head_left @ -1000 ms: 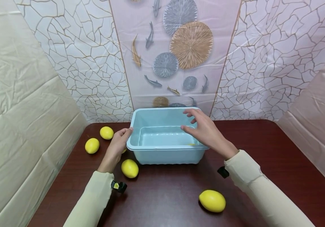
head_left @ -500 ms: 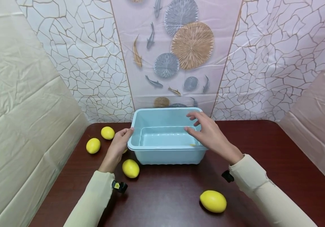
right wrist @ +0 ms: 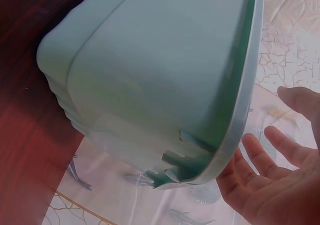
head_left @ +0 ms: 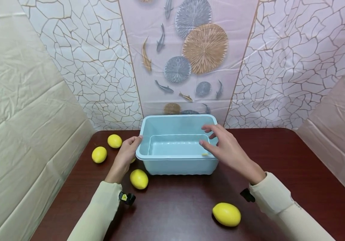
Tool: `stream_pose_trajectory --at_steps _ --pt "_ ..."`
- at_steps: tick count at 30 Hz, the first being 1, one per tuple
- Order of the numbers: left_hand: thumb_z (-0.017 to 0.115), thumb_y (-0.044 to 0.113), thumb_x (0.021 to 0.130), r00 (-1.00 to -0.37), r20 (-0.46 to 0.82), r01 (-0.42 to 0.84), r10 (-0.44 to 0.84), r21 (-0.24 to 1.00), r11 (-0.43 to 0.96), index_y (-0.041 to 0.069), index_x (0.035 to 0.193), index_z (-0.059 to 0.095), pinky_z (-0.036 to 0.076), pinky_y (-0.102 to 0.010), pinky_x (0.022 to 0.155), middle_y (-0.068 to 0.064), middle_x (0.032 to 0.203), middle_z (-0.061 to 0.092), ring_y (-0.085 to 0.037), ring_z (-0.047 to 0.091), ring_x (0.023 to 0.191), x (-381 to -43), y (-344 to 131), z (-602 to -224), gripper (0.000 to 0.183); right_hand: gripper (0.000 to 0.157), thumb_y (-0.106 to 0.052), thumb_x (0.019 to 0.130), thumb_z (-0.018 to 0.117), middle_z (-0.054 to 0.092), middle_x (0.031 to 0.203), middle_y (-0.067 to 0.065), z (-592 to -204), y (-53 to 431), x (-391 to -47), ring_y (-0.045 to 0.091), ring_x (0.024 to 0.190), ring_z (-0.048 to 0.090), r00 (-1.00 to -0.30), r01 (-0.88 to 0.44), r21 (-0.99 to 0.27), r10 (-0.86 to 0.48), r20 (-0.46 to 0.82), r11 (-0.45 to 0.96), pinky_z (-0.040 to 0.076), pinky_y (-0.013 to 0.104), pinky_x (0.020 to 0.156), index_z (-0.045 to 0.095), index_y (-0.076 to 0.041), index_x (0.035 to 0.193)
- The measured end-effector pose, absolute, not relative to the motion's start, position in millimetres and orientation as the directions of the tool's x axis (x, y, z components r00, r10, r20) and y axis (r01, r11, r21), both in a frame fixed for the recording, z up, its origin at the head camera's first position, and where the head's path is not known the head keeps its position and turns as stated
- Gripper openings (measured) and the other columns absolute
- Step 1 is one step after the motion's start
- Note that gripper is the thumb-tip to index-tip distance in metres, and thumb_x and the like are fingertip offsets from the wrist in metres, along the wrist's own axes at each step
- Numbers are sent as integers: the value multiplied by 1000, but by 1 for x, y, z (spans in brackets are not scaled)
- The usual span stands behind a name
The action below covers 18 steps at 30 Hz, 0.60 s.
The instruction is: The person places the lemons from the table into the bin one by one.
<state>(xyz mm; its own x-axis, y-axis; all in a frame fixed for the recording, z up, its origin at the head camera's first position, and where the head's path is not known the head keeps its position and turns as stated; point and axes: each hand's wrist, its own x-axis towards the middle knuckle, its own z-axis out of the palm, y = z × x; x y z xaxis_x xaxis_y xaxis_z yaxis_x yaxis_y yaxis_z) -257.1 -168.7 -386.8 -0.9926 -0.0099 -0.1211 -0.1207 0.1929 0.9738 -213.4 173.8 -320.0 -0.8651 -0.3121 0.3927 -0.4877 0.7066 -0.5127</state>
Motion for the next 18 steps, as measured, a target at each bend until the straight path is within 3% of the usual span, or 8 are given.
stream_pose_trajectory --at_steps 18 --pt "49 50 101 -994 -109 -110 -19 975 194 2 118 60 47 -25 68 -14 96 64 -16 57 76 -259 -169 -389 53 41 -25 92 73 59 121 0 -332 182 -188 18 102 58 -839 -519 -495 -304 452 697 52 38 76 60 -16 130"
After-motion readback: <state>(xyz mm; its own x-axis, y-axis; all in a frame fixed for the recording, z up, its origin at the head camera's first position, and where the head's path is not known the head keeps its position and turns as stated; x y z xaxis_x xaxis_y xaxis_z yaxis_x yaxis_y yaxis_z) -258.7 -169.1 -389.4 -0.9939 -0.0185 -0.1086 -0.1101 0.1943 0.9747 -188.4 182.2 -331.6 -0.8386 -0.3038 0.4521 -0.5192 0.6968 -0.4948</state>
